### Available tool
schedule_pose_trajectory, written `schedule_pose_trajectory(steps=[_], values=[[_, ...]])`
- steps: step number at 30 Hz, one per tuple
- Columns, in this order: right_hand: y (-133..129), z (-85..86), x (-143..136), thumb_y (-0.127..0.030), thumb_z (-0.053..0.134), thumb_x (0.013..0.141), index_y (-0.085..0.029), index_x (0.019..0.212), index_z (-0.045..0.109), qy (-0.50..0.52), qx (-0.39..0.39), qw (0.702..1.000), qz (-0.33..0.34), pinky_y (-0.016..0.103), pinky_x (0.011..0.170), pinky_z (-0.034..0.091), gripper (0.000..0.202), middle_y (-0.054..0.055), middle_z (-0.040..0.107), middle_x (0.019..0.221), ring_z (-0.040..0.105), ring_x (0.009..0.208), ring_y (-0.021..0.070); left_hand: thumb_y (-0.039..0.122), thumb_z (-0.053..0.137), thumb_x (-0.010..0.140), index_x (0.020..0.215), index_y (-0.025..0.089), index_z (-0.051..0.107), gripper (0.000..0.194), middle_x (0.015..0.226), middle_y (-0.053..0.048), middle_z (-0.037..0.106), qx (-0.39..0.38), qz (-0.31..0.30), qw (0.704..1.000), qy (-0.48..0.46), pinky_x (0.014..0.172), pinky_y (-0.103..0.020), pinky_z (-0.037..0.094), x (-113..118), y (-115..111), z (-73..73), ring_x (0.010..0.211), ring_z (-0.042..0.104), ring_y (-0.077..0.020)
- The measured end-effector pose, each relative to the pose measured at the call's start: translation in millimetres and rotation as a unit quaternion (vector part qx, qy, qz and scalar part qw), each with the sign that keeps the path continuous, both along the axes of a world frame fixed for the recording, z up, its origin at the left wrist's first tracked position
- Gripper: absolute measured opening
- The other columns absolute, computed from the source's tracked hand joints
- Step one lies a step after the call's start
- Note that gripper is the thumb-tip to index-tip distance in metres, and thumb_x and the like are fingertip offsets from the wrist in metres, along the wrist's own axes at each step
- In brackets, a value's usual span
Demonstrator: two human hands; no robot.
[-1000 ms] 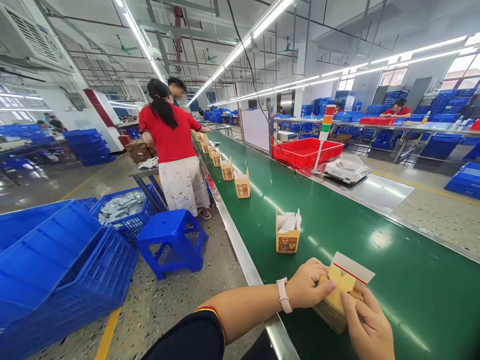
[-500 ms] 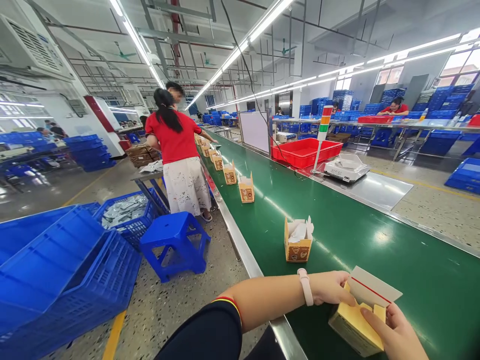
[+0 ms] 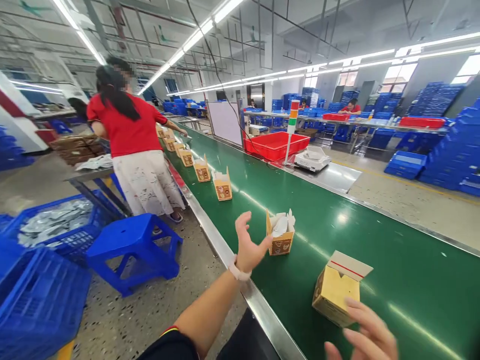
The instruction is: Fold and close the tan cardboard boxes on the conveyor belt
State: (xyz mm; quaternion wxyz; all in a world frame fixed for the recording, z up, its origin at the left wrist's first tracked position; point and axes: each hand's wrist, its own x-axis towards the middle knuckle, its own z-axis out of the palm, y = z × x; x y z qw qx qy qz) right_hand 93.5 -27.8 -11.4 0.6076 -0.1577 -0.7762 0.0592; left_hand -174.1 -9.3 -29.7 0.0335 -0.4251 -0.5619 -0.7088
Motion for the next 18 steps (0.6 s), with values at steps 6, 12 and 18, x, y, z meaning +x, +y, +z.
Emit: schedule_pose_trajectory(steps=[6,12,18], values=[[0,-16.8,-72,-0.024,0.045,0.093,-0.017,0.138,0.036,-0.163,-0.097,0.982,-0.008,0.050,0.097,0.049,0.046,0.018,0.046,0.133,0.046,0.125,0.0309,0.049,0.083,0.054,0.127,0.019,0.044,0.088,0.125,-0.015,0.055,-0.203,-0.342,0.917,-0.037,0.095,-0.042,0.040,-17,38,-5.2,0.116,0.052,-0.0319],[58,-51.0,-99,-0.042,0.048,0.091,-0.020,0.149,0.020,-0.141,-0.160,0.969,-0.124,0.064,0.102,0.036,0.068,0.017,0.035,0.146,0.032,0.134,0.0393,0.049,0.081,0.059,0.120,0.018,0.052,0.074,0.127,-0.013,0.055,-0.166,-0.378,0.911,-0.022,0.094,-0.039,0.041,6,33,-14.0,0.117,0.050,-0.0312],[60,-44.7,-83,-0.037,0.052,0.088,-0.025,0.140,0.037,-0.137,-0.141,0.974,-0.115,0.061,0.105,0.032,0.056,0.012,0.044,0.139,0.035,0.131,0.0363,0.054,0.076,0.066,0.120,0.016,0.050,0.071,0.120,-0.014,0.058,-0.161,-0.390,0.904,-0.063,0.095,-0.041,0.043,12,34,-19.7,0.111,0.054,-0.0287]])
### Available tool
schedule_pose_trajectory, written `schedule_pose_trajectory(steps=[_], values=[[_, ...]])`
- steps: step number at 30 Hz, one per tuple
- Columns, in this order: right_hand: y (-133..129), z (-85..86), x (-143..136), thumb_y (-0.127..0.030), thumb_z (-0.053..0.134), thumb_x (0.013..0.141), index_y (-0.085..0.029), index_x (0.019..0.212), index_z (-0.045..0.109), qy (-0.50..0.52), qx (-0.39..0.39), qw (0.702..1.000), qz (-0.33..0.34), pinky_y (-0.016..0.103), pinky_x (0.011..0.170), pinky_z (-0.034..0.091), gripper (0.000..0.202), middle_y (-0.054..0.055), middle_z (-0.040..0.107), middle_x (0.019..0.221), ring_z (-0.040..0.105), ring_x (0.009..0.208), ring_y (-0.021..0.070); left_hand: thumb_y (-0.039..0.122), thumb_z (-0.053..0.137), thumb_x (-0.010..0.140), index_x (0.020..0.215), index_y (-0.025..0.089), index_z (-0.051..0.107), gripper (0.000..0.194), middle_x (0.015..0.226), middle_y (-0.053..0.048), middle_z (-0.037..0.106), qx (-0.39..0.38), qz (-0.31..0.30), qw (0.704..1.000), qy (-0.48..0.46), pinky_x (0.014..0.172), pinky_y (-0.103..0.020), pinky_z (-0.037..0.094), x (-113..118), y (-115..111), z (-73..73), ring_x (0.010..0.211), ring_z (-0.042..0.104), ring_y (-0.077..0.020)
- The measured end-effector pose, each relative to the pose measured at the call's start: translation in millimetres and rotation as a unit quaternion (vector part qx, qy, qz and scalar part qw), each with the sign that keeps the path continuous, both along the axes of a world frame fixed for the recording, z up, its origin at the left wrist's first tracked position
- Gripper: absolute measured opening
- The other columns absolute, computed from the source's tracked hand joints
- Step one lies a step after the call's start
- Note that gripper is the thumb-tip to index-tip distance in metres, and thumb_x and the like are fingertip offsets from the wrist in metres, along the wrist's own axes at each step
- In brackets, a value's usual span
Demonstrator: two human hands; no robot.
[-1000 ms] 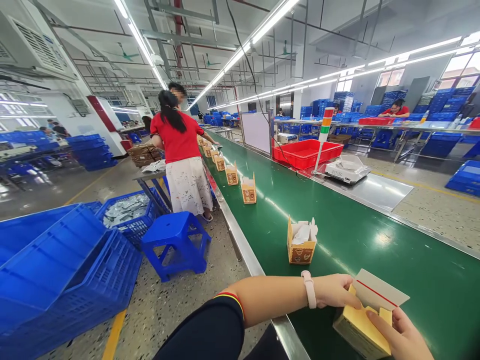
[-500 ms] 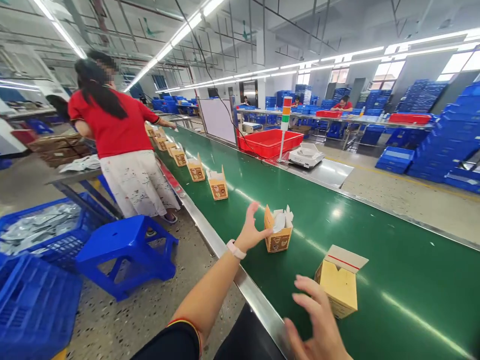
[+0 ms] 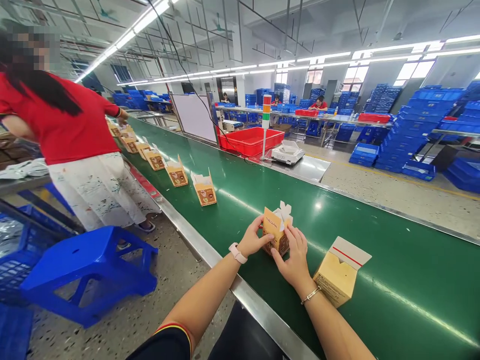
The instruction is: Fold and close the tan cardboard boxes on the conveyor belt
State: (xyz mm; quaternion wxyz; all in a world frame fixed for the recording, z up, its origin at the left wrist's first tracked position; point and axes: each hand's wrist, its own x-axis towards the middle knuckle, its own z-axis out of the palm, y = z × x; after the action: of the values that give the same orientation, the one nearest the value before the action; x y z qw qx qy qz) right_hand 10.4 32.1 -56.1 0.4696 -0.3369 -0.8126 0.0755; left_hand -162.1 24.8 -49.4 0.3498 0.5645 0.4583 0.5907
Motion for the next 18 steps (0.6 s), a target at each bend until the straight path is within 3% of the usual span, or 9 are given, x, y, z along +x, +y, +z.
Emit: schedule_pose_trajectory(steps=[5,10,14,18], values=[[-5,-2.8,10,-0.036,0.056,0.087,-0.024,0.131,0.048,-0.027,0.041,0.999,-0.011,0.058,0.103,0.034,0.047,0.011,0.050,0.133,0.038,0.126,0.0365,0.060,0.078,0.061,0.121,0.018,0.047,0.079,0.120,-0.012,0.056,0.014,-0.026,0.999,-0.038,0.097,-0.040,0.043,11,-9,-1.1,0.111,0.053,-0.0274],[-11,-1.5,17,-0.036,0.057,0.086,-0.021,0.119,0.058,-0.069,0.060,0.995,0.026,0.055,0.100,0.035,0.037,0.011,0.057,0.125,0.046,0.117,0.0353,0.058,0.077,0.064,0.118,0.017,0.050,0.073,0.120,-0.013,0.057,0.046,-0.075,0.996,-0.008,0.100,-0.042,0.042,20,-22,9.1,0.112,0.054,-0.0284],[-18,12.6,26,-0.037,0.059,0.085,-0.022,0.108,0.063,-0.100,0.017,0.994,0.031,0.053,0.097,0.034,0.028,0.009,0.063,0.116,0.051,0.109,0.0331,0.059,0.077,0.064,0.117,0.017,0.053,0.072,0.124,-0.015,0.057,0.070,-0.094,0.993,0.022,0.104,-0.045,0.039,26,-26,16.9,0.118,0.053,-0.0309],[-19,31.5,33,-0.033,0.060,0.079,-0.022,0.084,0.064,-0.153,-0.058,0.986,0.040,0.052,0.092,0.035,0.013,0.006,0.067,0.091,0.056,0.091,0.0280,0.062,0.071,0.067,0.111,0.017,0.058,0.064,0.120,-0.014,0.060,0.081,-0.113,0.988,0.061,0.102,-0.045,0.040,29,-18,20.2,0.115,0.055,-0.0315]])
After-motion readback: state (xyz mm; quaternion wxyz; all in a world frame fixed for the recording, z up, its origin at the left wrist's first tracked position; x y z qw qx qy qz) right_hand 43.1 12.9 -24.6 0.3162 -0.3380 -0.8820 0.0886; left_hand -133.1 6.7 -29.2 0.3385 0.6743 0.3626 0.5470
